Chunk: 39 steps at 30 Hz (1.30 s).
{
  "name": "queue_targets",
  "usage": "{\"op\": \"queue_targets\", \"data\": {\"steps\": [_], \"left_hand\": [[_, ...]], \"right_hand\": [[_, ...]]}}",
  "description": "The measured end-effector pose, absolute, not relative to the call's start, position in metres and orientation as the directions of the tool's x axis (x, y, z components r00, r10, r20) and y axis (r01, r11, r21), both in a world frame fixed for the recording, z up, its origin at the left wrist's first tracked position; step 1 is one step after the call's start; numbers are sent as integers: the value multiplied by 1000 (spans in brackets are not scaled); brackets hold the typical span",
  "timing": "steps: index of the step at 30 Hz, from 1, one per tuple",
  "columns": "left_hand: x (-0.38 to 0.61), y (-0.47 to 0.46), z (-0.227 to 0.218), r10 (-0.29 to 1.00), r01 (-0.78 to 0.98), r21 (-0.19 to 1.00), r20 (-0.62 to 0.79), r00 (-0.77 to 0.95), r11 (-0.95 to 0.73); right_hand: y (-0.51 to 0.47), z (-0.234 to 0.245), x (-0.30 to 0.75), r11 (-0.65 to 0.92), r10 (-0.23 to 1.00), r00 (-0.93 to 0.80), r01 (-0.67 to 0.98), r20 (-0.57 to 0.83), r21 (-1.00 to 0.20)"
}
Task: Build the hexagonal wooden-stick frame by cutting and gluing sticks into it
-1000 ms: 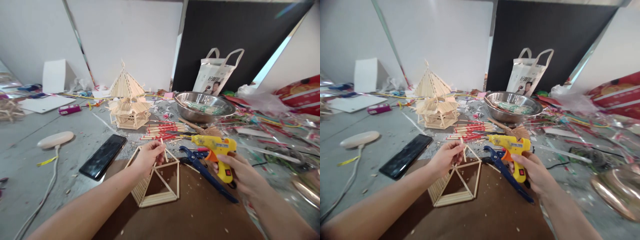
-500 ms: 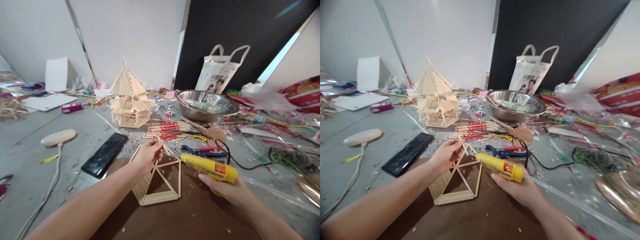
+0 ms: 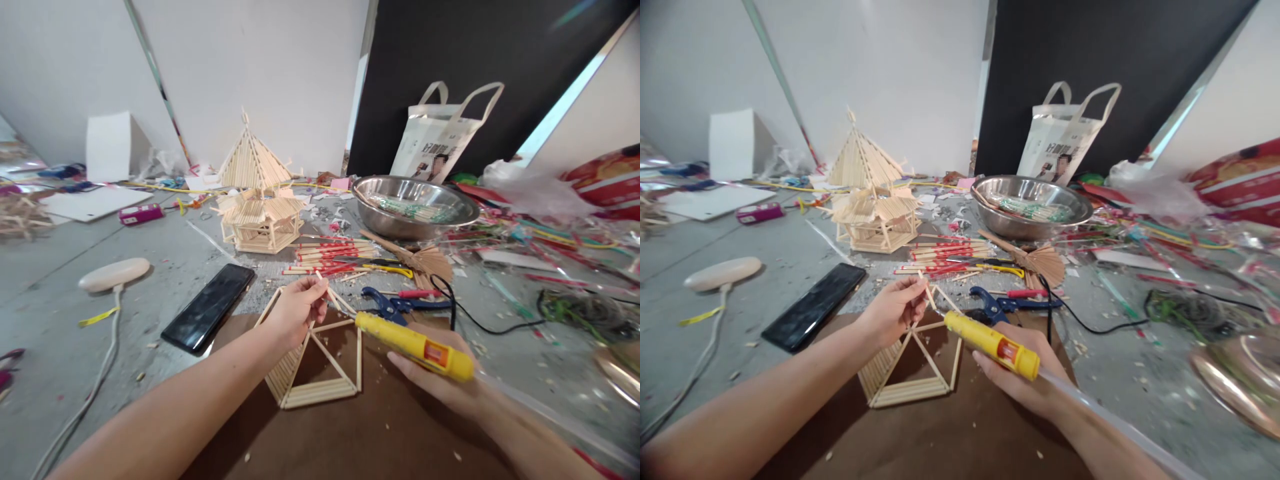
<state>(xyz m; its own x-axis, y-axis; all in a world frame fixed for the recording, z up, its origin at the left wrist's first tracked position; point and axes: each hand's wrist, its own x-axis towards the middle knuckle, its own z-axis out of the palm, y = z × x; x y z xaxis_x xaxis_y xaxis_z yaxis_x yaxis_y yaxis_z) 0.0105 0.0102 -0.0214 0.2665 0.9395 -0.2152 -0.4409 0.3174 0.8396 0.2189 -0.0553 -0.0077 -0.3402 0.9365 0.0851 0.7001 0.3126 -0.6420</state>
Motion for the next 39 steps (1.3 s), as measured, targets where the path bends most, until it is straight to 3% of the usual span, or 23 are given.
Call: {"op": "queue_targets", "data": {"steps": [39], "left_hand": [[13,9,-18,935,-438,837,-221,277,328]], "right_hand": [[-54,-10,220,316,937,-337,713,90,-626]]}}
